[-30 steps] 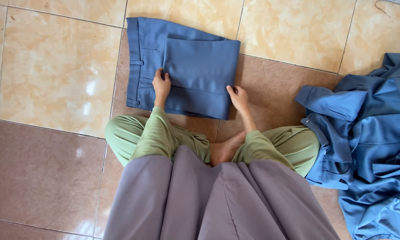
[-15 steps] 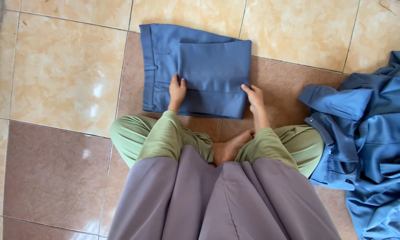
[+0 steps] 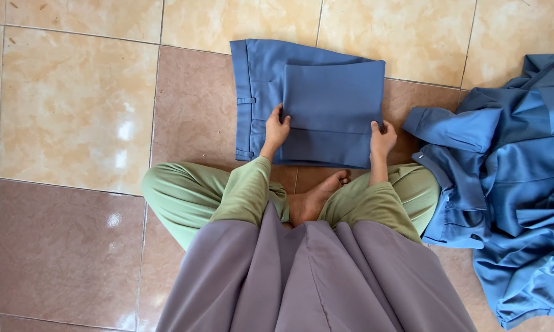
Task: Folding blue trousers on a tiled floor
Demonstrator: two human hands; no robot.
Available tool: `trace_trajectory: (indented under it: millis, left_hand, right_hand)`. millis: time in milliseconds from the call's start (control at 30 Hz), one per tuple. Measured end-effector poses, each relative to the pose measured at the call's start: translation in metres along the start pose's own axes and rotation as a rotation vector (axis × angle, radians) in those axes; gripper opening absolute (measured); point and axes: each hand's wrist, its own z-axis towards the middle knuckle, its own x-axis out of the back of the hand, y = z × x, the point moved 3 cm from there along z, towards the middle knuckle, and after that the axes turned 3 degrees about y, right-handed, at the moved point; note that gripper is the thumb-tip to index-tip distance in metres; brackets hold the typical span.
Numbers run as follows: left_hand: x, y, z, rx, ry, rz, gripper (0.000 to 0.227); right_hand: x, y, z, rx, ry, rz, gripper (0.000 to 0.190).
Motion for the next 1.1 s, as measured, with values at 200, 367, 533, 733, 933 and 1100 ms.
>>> trace_trajectory:
  millis: [200,367,533,733,933,1100]
  left_hand:
    - [0.056,0.003,0.022,-0.035,0.245,0.146,0.048]
    - [0.106,-0.037,0.025,0.016,0.363,0.251,0.05]
    - [0.122,-0.011,0.008,-0.052,0.319,0.289,0.049]
    - [0.095,0.008,-0.006,-0.086,0.328,0.663,0.067]
    - [0.047,0.044,-0.016,-0.205,0.125,0.862,0.079]
    - [0.009,0.037,-0.024,-0.337,-0.26,0.977,0.061]
  right_hand:
    - [-0.007,-0.103,-0.063,0.635,-0.048,-0.183,0.055]
    - [-0.035,-0.126,-0.099,0.76,-0.146,-0.282,0.064]
    - [-0.053,-0.119,-0.116,0.599,-0.385,-0.521,0.075]
    - [-0.059,-0.102,-0.104,0.521,-0.414,-0.654,0.084]
    - [-0.08,-0.13,-0.122,0.629,-0.377,-0.678,0.079]
    - [-0.133,-0.14,-0.171,0.842,-0.614,-0.672,0.06]
